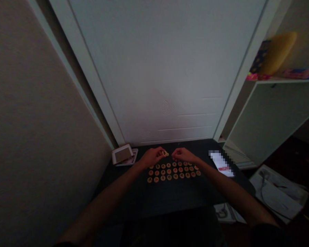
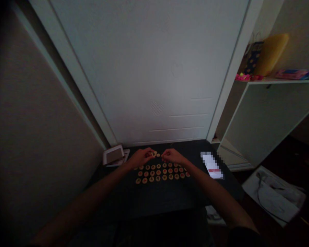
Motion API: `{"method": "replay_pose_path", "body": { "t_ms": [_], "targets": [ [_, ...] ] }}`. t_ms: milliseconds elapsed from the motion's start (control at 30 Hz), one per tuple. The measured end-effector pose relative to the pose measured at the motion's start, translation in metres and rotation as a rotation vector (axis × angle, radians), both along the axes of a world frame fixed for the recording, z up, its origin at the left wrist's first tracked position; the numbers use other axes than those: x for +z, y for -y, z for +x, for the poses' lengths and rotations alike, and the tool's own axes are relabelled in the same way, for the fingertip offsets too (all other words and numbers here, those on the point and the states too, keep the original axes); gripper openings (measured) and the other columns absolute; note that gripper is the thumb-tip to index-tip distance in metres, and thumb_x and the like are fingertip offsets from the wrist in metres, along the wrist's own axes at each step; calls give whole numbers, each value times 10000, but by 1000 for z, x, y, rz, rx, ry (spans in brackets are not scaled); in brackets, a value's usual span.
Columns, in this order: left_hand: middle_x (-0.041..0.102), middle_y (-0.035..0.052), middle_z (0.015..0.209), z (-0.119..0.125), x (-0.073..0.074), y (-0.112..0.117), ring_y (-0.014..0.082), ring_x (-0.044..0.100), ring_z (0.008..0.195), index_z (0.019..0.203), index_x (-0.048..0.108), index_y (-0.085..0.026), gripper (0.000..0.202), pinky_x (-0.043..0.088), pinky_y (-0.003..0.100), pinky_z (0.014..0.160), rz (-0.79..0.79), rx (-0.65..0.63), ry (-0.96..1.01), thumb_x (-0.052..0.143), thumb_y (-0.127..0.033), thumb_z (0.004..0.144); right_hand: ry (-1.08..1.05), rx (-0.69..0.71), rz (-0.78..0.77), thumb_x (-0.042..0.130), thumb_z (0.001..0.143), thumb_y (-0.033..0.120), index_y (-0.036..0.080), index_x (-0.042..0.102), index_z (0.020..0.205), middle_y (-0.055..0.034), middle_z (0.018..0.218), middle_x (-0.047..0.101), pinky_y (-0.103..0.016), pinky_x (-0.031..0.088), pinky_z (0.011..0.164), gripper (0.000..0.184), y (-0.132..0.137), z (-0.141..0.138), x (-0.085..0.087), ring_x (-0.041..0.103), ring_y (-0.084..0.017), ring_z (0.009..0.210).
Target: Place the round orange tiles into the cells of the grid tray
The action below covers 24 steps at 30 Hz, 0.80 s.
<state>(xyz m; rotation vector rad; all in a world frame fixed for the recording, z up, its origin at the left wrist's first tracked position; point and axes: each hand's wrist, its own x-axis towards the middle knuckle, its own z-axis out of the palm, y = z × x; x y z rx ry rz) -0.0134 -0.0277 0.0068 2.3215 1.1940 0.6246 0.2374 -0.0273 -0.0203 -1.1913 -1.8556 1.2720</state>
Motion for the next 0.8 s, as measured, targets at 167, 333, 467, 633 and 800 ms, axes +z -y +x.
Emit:
{"method": "replay_pose_path", "body": {
  "t_ms": [167, 333, 467, 633, 800],
  "targets": [
    [729, -4, 779, -37, -1, 4, 182, 675, 711, 1047, 681, -260, 277, 440, 230, 625, -20, 57, -68, 658, -457, 854, 33, -71, 31, 632, 852, 488, 168, 662, 834, -46, 799, 747, -210, 451, 507, 322, 5, 6, -2, 636, -132, 613],
    [725, -1, 805, -75, -8, 16, 177, 658, 719, 1009, 690, -244, 272, 422, 227, 625, -74, 61, -132, 653, -451, 836, 75, -130, 92, 627, 843, 558, 173, 651, 783, -25, 716, 716, -210, 414, 499, 390, 5, 10, -4, 594, -126, 577],
    [733, 18, 829, -98, -13, 26, 189, 662, 735, 964, 705, -230, 302, 419, 231, 624, -122, 71, -172, 661, -492, 820, 110, -166, 162, 628, 844, 547, 172, 648, 733, -7, 648, 677, -212, 380, 511, 391, -3, 9, -5, 556, -121, 564],
    [747, 22, 846, -112, -24, 38, 202, 673, 764, 914, 720, -228, 316, 420, 234, 640, -179, 74, -216, 701, -511, 774, 149, -164, 217, 610, 858, 523, 171, 651, 724, -12, 642, 681, -219, 380, 529, 379, -10, -6, -5, 572, -131, 581],
    [752, 16, 828, -112, -37, 40, 206, 668, 746, 900, 741, -225, 339, 402, 232, 610, -229, 65, -250, 701, -529, 755, 201, -121, 233, 630, 856, 478, 173, 681, 767, -15, 673, 716, -216, 415, 565, 322, -11, -19, -6, 619, -137, 617]
  ]
}}
